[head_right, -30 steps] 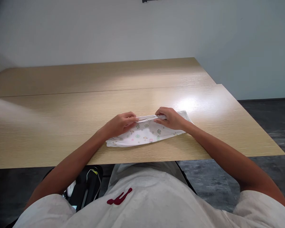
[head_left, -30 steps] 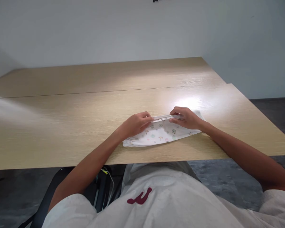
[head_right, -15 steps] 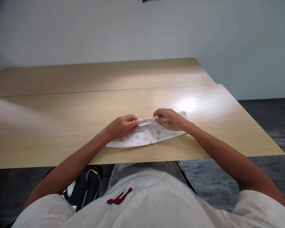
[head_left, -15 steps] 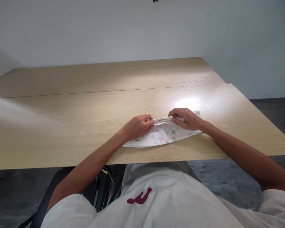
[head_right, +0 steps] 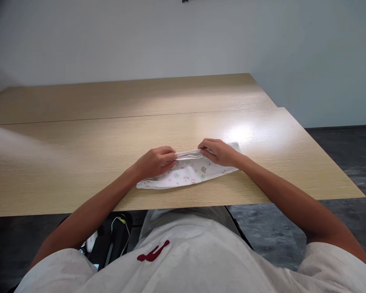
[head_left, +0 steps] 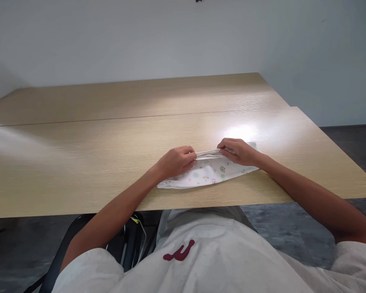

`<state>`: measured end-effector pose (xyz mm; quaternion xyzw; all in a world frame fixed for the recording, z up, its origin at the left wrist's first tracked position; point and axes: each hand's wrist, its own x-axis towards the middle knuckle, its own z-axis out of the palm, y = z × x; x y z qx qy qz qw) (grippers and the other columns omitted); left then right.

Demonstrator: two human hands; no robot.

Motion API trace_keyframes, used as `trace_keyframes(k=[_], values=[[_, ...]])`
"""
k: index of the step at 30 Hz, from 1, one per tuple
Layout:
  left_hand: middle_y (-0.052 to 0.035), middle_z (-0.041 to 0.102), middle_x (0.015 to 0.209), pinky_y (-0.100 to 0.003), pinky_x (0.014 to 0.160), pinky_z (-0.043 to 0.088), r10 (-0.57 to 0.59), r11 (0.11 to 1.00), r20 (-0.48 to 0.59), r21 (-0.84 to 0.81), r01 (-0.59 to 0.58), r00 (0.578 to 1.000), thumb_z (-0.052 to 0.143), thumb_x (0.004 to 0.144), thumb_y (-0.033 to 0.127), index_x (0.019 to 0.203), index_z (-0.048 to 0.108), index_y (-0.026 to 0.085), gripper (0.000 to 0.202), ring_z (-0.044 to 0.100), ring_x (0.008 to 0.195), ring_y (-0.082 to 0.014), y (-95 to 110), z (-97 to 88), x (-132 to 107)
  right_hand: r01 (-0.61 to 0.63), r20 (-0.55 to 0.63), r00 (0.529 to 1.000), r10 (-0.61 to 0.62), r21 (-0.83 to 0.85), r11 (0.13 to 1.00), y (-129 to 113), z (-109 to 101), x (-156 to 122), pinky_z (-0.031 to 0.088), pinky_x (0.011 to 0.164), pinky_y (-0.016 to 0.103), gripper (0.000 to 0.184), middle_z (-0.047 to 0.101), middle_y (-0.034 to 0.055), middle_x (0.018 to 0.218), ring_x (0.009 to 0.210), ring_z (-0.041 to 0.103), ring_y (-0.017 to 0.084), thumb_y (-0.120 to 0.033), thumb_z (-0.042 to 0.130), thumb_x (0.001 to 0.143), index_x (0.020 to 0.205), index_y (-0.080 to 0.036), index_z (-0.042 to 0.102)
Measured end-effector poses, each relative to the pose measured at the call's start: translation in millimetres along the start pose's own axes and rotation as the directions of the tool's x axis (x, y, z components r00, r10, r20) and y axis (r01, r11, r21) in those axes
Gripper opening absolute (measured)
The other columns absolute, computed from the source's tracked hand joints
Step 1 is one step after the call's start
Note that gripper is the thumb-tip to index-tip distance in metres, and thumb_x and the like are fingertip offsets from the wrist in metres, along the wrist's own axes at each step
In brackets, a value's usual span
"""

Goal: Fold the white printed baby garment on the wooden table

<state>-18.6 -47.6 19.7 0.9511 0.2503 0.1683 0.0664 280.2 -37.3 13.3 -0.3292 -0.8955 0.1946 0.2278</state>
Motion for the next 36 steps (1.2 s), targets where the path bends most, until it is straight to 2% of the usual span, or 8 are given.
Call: trace_keyframes(k=[5,10,13,16,20,27,33,36], values=[[-0.0079,0.065,0.096,-0.028,0.072,0.05,-0.032,0.998,-0.035,-0.056,0.03,0.999,0.045,0.098,0.024,0.09,0.062,0.016,0.02,0.061,0.082,-0.0165,0,-1.1,1,-0.053,-0.025,0.998,0.053,0.008,0.999,11,-1,0,0.04,0.059,0.028,0.025,0.064,0.0055,0.083,0.068,0.053,0.014,-0.04,0.047,0.1,0.093,-0.019,0.059],[-0.0069,0.065,0.096,-0.027,0.069,0.049,-0.132,0.984,-0.056,-0.126,0.124,0.99,0.045,0.099,0.026,0.1,0.061,0.016,0.019,0.06,0.075,-0.0143,-4,2.5,1,-0.072,-0.048,0.996,0.072,0.001,0.997,16,-4,1,0.038,0.059,0.027,0.024,0.062,0.0043,0.08,0.066,0.052,0.013,-0.038,0.046,0.1,0.091,-0.019,0.056],[-0.007,0.066,0.098,-0.028,0.068,0.049,-0.18,0.976,-0.012,-0.129,0.177,0.984,0.044,0.1,0.028,0.106,0.06,0.016,0.021,0.061,0.074,-0.015,-8,6.2,1,-0.071,-0.04,0.997,0.071,0.004,0.997,16,-4,1,0.04,0.061,0.028,0.025,0.063,0.0043,0.081,0.067,0.054,0.014,-0.037,0.042,0.102,0.092,-0.019,0.057],[-0.008,0.067,0.11,-0.029,0.075,0.051,-0.224,0.967,0.049,-0.115,0.228,0.973,0.042,0.1,0.027,0.12,0.056,0.018,0.026,0.065,0.086,-0.018,-11,7.6,0,-0.093,-0.043,0.995,0.092,-0.024,0.995,16,-5,2,0.04,0.062,0.028,0.029,0.063,0.0038,0.078,0.066,0.054,0.014,-0.038,0.039,0.102,0.09,-0.019,0.057],[-0.0068,0.064,0.128,-0.03,0.079,0.051,-0.269,0.959,0.15,-0.047,0.279,0.951,0.04,0.1,0.025,0.137,0.046,0.025,0.037,0.067,0.096,-0.0199,-13,4.0,-2,-0.204,0.01,0.978,0.206,-0.115,0.972,23,-13,2,0.035,0.058,0.029,0.038,0.061,0.0024,0.069,0.06,0.05,0.014,-0.045,0.041,0.101,0.08,-0.019,0.058],[-0.0061,0.071,0.111,-0.031,0.07,0.05,-0.339,0.941,0.223,0.08,0.33,0.914,0.035,0.103,0.033,0.151,0.028,0.03,0.048,0.067,0.081,-0.022,-13,-4.5,-1,-0.342,0.158,0.92,0.359,-0.125,0.931,38,-30,-2,0.031,0.055,0.03,0.041,0.06,0.0025,0.067,0.055,0.047,0.014,-0.053,0.041,0.098,0.083,-0.02,0.061],[-0.0096,0.064,0.122,-0.034,0.076,0.052,-0.32,0.945,0.132,0.113,0.307,0.938,0.033,0.104,0.038,0.149,0.032,0.027,0.047,0.065,0.091,-0.0226,-28,-7.1,-3,-0.32,0.094,0.93,0.356,-0.269,0.908,42,-28,-1,0.03,0.058,0.032,0.044,0.057,0.0023,0.062,0.053,0.043,0.015,-0.047,0.031,0.101,0.083,-0.02,0.061],[-0.0118,0.062,0.117,-0.038,0.082,0.052,-0.241,0.955,0.035,0.185,0.231,0.97,0.039,0.102,0.033,0.138,0.048,0.02,0.039,0.06,0.1,-0.0248,-35,-11.7,-6,-0.409,0.041,0.909,0.415,-0.111,0.906,47,-33,-3,0.033,0.059,0.032,0.053,0.059,0.0036,0.065,0.055,0.047,0.015,-0.048,0.024,0.102,0.084,-0.02,0.066]])
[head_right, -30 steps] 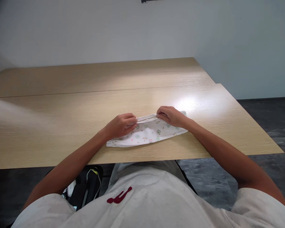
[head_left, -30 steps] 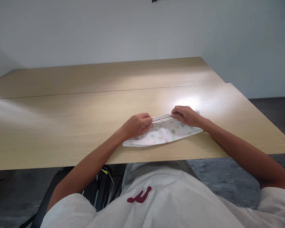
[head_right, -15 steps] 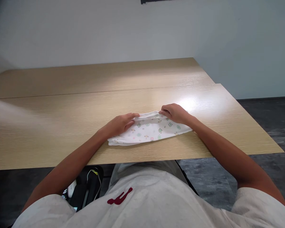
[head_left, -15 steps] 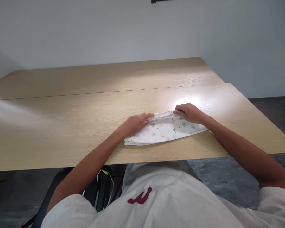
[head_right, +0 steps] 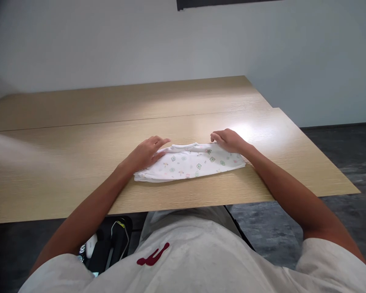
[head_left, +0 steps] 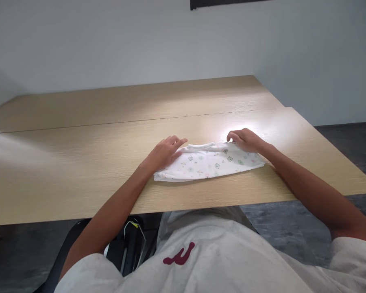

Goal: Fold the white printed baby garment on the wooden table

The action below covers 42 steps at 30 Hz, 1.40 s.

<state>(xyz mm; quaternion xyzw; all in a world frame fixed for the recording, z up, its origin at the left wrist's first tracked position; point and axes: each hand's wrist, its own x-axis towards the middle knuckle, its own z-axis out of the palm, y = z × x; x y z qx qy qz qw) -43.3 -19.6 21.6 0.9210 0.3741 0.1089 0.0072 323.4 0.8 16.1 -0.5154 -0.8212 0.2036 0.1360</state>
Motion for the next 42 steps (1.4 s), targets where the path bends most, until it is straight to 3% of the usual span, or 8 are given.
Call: trace_keyframes(k=[5,10,14,24,27,32,37,42], values=[[-0.0109,0.062,0.115,-0.038,0.09,0.052,0.106,0.991,-0.015,-0.081,-0.107,0.994,0.04,0.101,0.028,0.116,0.064,0.018,0.03,0.058,0.106,-0.0233,12,-4.3,-3,0.025,0.1,0.994,-0.04,0.142,0.99,11,-14,-2,0.03,0.055,0.03,0.04,0.051,-0.0012,0.06,0.054,0.041,0.012,-0.057,0.051,0.092,0.09,-0.021,0.068],[-0.0125,0.031,0.159,-0.05,0.119,0.028,0.081,0.991,0.199,-0.125,-0.057,0.977,0.036,0.102,0.047,0.154,0.03,0.021,0.058,0.026,0.148,-0.0303,33,12.3,-8,0.042,0.083,0.995,-0.049,0.079,0.996,18,-14,-1,0.028,0.053,0.03,0.037,0.043,-0.0035,0.056,0.052,0.035,0.01,-0.056,0.059,0.086,0.08,-0.021,0.066],[-0.0072,0.007,0.167,-0.054,0.123,0.013,0.04,0.998,0.314,-0.065,-0.02,0.949,0.025,0.101,0.059,0.159,0.013,0.025,0.068,0.003,0.154,-0.0309,29,20.8,-7,-0.012,0.035,0.999,0.01,0.043,0.999,25,-9,3,0.029,0.051,0.03,0.038,0.046,-0.0026,0.057,0.051,0.036,0.011,-0.059,0.059,0.086,0.082,-0.021,0.065],[-0.0124,0.016,0.165,-0.05,0.125,0.01,0.066,0.997,0.234,0.018,-0.073,0.97,0.031,0.1,0.059,0.156,0.024,0.014,0.073,0.006,0.154,-0.0292,15,13.9,2,-0.018,-0.045,0.999,0.013,-0.119,0.993,25,-4,4,0.038,0.056,0.034,0.04,0.062,0.004,0.068,0.056,0.05,0.015,-0.056,0.048,0.094,0.081,-0.021,0.062],[-0.0143,0.026,0.162,-0.047,0.126,0.009,0.078,0.995,0.196,0.038,-0.087,0.978,0.029,0.103,0.045,0.15,0.036,0.009,0.059,0.008,0.154,-0.0267,31,12.1,1,-0.039,-0.104,0.994,0.015,-0.235,0.971,13,-3,1,0.045,0.079,0.046,0.036,0.067,0.0076,0.079,0.072,0.06,0.022,-0.052,0.047,0.095,0.087,-0.021,0.064],[-0.0142,0.019,0.164,-0.041,0.126,0.012,0.09,0.995,0.23,-0.061,-0.078,0.969,0.025,0.104,0.046,0.154,0.026,0.008,0.063,0.01,0.154,-0.0233,61,19.6,3,0.057,-0.284,0.944,-0.168,-0.359,0.932,-34,16,-5,0.029,0.109,0.058,0.033,0.066,0.0133,0.116,0.114,0.057,0.03,-0.039,0.041,0.099,0.112,-0.02,0.065],[-0.0151,0.011,0.165,-0.045,0.127,0.008,0.062,0.996,0.221,-0.083,-0.044,0.973,0.025,0.102,0.055,0.157,0.014,0.007,0.075,0.003,0.154,-0.0246,72,29.5,6,0.321,-0.077,0.937,-0.342,-0.202,0.925,-76,53,-13,0.032,0.119,0.046,0.056,0.046,0.0129,0.15,0.14,0.04,0.028,-0.047,0.039,0.1,0.147,-0.017,0.041],[-0.0167,0.014,0.164,-0.044,0.127,0.01,-0.005,0.997,0.191,-0.078,0.02,0.982,0.018,0.103,0.054,0.157,0.016,0.005,0.073,0.006,0.154,-0.0243,74,33.1,9,0.3,0.042,0.954,-0.298,-0.176,0.937,-82,62,-16,0.017,0.128,0.043,0.074,0.018,0.0069,0.164,0.152,0.014,0.027,-0.056,0.036,0.1,0.16,-0.02,0.011]])
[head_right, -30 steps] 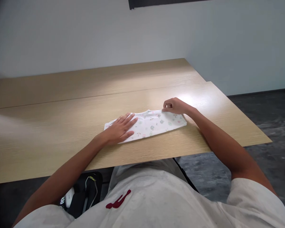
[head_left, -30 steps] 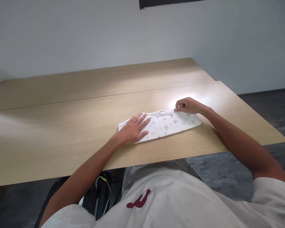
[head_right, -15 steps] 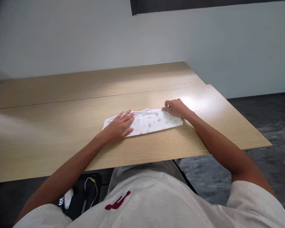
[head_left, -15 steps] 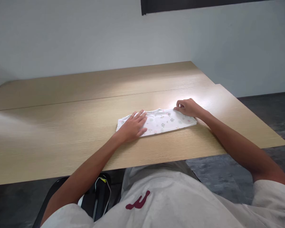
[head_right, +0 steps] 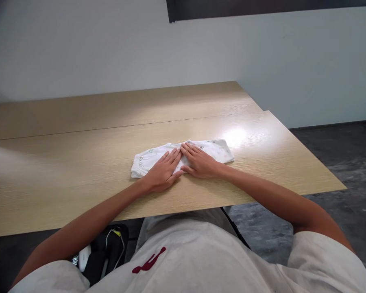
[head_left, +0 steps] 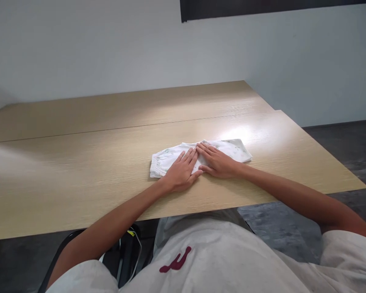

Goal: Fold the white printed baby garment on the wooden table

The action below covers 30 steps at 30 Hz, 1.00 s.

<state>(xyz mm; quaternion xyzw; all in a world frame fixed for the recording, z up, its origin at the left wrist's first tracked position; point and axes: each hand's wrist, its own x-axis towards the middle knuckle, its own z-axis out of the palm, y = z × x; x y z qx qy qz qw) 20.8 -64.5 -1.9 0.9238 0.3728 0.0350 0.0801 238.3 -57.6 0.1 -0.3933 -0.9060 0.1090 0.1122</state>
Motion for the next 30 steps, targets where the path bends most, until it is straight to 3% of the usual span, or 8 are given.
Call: trace_keyframes(k=[5,12,20,30], values=[[-0.0174,0.017,0.164,-0.049,0.126,0.012,-0.136,0.99,-0.068,0.025,0.138,0.988,0.022,0.102,0.052,0.156,0.02,0.006,0.071,0.005,0.154,-0.0284,-6,4.1,0,-0.04,0.004,0.999,0.04,-0.048,0.998,12,1,0,0.016,0.128,0.047,0.08,0.013,0.0024,0.165,0.153,0.01,0.026,-0.065,0.031,0.098,0.16,-0.023,0.005],[-0.0199,0.01,0.164,-0.047,0.126,0.01,-0.184,0.982,-0.03,0.033,0.185,0.982,0.024,0.099,0.059,0.156,0.016,0.001,0.081,0.004,0.154,-0.0284,-24,1.6,1,-0.177,0.05,0.982,0.185,-0.132,0.975,35,-4,-2,0.013,0.126,0.049,0.101,0.008,0.0145,0.164,0.152,0.005,0.03,-0.081,0.027,0.088,0.158,-0.011,0.007],[-0.0151,0.01,0.165,-0.048,0.126,0.009,-0.232,0.972,-0.048,0.011,0.233,0.971,0.024,0.095,0.068,0.158,0.01,0.007,0.088,0.004,0.154,-0.0287,-39,1.7,4,-0.278,0.005,0.959,0.285,-0.208,0.938,74,-10,-5,0.015,0.125,0.051,0.101,0.009,0.0148,0.164,0.152,0.006,0.03,-0.083,0.023,0.087,0.158,-0.014,0.006],[-0.0193,0.008,0.164,-0.048,0.126,0.01,-0.386,0.922,-0.023,0.028,0.386,0.922,0.02,0.096,0.068,0.156,0.014,0.0,0.092,0.004,0.154,-0.0321,-50,-5.0,-3,-0.322,0.01,0.943,0.331,-0.215,0.922,78,-15,-2,0.015,0.125,0.05,0.105,0.011,0.0168,0.164,0.152,0.008,0.032,-0.084,0.02,0.085,0.157,-0.009,0.012]])
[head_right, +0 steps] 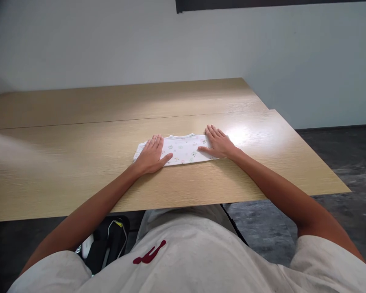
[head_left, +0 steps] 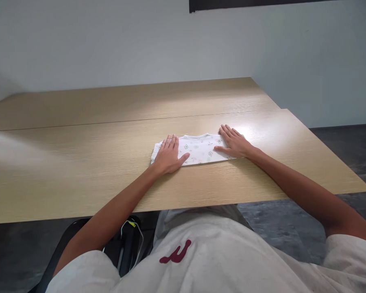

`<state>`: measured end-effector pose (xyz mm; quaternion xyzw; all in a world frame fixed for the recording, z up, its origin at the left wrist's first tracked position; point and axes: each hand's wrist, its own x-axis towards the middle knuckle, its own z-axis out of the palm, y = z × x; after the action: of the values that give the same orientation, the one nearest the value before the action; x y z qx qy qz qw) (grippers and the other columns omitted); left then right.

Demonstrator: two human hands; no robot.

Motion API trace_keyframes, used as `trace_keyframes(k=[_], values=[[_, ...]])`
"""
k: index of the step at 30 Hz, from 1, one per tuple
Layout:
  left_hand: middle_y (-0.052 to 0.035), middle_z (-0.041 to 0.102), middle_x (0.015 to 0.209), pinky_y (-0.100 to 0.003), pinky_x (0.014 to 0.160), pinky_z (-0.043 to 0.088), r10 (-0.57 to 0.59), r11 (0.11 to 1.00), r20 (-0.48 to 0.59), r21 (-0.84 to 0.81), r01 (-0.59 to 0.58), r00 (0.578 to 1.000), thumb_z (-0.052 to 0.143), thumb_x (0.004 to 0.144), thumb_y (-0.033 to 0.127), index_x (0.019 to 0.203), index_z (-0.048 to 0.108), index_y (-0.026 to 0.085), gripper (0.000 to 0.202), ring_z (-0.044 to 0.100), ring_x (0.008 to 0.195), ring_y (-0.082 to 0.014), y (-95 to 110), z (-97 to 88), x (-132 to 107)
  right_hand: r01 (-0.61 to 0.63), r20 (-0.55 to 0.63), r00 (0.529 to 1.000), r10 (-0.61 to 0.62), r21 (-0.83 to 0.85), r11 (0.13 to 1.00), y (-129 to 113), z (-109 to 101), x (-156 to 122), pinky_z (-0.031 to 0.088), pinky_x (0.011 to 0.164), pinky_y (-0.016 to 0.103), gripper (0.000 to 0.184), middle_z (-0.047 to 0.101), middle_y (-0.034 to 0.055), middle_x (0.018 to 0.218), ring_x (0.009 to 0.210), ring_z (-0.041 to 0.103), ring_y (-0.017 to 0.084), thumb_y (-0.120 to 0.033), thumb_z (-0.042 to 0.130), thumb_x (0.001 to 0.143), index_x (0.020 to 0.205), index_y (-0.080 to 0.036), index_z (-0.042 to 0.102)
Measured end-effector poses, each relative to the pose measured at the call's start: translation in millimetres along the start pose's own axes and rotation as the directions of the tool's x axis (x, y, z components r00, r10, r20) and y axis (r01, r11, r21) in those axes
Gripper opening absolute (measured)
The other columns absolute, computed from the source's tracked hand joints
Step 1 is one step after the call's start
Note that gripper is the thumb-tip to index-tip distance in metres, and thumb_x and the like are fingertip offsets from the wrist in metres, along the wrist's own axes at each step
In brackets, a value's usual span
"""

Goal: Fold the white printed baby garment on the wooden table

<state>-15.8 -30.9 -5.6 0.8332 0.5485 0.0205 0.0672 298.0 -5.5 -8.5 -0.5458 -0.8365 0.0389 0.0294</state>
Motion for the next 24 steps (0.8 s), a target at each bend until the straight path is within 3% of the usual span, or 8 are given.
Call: trace_keyframes(k=[5,11,17,24], values=[[-0.021,0.012,0.163,-0.046,0.125,0.015,-0.019,0.999,-0.006,0.037,0.02,1.0,0.021,0.095,0.069,0.155,0.017,-0.001,0.093,0.01,0.153,-0.0317,-5,-5.5,1,0.004,-0.034,0.999,-0.003,0.007,1.0,6,4,5,0.017,0.125,0.051,0.103,0.013,0.0145,0.164,0.152,0.011,0.032,-0.085,0.02,0.084,0.158,-0.013,0.012],[-0.0205,0.014,0.163,-0.044,0.126,0.011,-0.063,0.992,0.004,0.114,0.062,0.998,0.018,0.094,0.07,0.155,0.018,-0.002,0.094,0.01,0.154,-0.0297,-17,-11.9,5,-0.005,-0.008,1.0,0.005,-0.015,1.0,7,2,7,0.016,0.126,0.047,0.106,0.013,0.0161,0.164,0.152,0.01,0.031,-0.085,0.018,0.084,0.157,-0.009,0.014],[-0.0143,0.011,0.165,-0.049,0.125,0.01,-0.132,0.978,0.004,0.16,0.13,0.991,0.014,0.094,0.07,0.157,0.015,0.002,0.093,0.004,0.154,-0.029,-28,-12.5,7,-0.01,0.017,1.0,0.01,-0.013,1.0,7,-1,8,0.014,0.126,0.046,0.102,0.01,0.0132,0.164,0.152,0.007,0.029,-0.084,0.018,0.085,0.157,-0.012,0.012],[-0.0116,0.011,0.166,-0.05,0.124,0.013,-0.112,0.991,0.063,0.08,0.107,0.992,0.022,0.096,0.065,0.158,0.015,0.008,0.084,0.006,0.154,-0.03,-36,-20.6,5,-0.003,0.003,1.0,0.003,0.006,1.0,7,-1,8,0.018,0.125,0.049,0.098,0.014,0.0138,0.164,0.152,0.012,0.03,-0.084,0.022,0.085,0.156,-0.015,0.016]])
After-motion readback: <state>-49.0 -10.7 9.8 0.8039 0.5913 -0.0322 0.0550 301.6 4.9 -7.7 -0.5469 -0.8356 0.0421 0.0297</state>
